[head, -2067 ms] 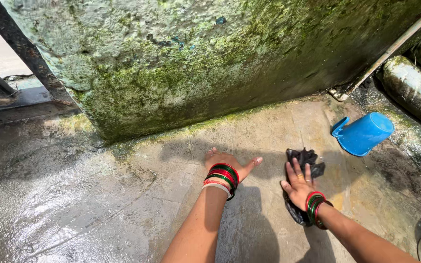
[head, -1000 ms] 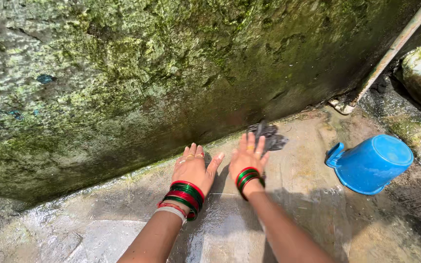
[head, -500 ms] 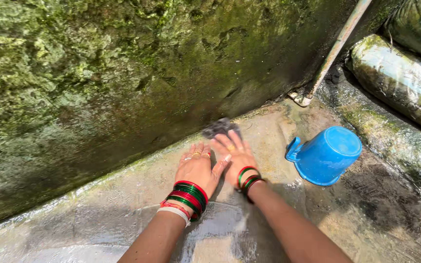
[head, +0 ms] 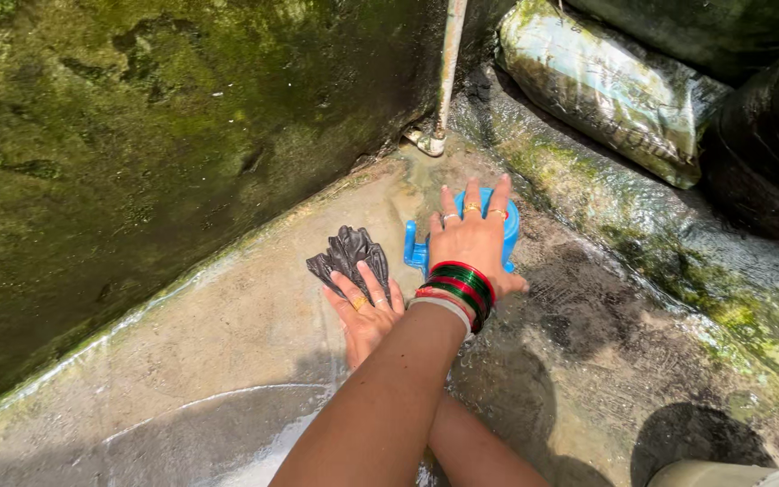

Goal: The person washes a dark cloth in a bucket of water and then uses it to scrub and wipe down a concrete floor by hand, rinsing the cloth in the bucket between wipes.

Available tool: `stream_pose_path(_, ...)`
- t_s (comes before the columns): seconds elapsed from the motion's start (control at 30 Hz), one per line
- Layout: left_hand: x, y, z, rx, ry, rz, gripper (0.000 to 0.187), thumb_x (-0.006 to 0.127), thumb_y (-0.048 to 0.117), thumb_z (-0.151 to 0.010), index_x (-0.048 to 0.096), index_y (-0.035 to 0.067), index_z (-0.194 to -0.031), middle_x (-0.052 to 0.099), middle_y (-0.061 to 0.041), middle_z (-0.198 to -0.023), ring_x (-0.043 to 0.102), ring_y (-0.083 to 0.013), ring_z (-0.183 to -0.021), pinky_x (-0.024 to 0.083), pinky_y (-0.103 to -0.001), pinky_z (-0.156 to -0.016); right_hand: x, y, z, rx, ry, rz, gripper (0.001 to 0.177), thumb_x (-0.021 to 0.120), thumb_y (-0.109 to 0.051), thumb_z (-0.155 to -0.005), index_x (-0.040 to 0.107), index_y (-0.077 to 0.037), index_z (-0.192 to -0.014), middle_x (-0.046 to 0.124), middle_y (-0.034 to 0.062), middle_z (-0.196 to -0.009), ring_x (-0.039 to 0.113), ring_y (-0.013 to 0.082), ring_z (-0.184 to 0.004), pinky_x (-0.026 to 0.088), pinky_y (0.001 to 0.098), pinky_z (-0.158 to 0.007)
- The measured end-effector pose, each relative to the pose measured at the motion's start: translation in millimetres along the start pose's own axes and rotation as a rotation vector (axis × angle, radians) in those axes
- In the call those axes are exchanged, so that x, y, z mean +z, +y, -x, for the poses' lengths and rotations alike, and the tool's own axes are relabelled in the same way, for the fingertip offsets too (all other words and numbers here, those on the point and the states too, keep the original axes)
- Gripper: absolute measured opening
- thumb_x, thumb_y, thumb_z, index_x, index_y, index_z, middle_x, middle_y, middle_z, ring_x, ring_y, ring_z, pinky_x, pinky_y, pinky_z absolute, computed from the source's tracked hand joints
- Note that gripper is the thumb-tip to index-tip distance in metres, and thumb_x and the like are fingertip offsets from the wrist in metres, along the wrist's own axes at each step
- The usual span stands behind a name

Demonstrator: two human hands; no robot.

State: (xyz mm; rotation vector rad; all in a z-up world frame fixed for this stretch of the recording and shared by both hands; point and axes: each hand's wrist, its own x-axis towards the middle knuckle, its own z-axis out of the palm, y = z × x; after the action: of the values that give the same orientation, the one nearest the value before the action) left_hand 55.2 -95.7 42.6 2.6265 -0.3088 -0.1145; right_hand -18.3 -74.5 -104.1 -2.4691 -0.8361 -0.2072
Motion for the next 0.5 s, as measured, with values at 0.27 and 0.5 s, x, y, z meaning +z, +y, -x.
stream_pose_path(0.27,-15.5,-13.7,1.7,-0.115,0.344,-0.210,0.098,0.095,0.041,-0.056,0.051,0.016,-0.140,0.048,-0.012,-0.139,0.045,-0.0382,-0.130,0.044,-0.054,-0.098,-17.1,4.7,-2.1,-0.229,-0.065,0.149,0.065,0.062,-0.029,-0.087,0.050,-0.004,-0.145,0.038,0.0137,-0.157,0.020,0.0444,-0.149,0.015,0.0611,-0.119)
stream_pose_path(0.5,-99.1,-114.8,106.0,-0.554,0.358,-0.457,0.086,0.094,0.045,-0.055,0.060,0.014,-0.128,0.052,-0.011,-0.133,0.048,-0.0355,-0.125,0.042,-0.054,-0.096,-76.8,37.1,33.9,0.031,-0.255,0.061,0.071,0.051,0.006,-0.072,0.058,-0.018,-0.138,0.045,0.0031,-0.156,0.028,0.0315,-0.151,0.016,0.0522,-0.121)
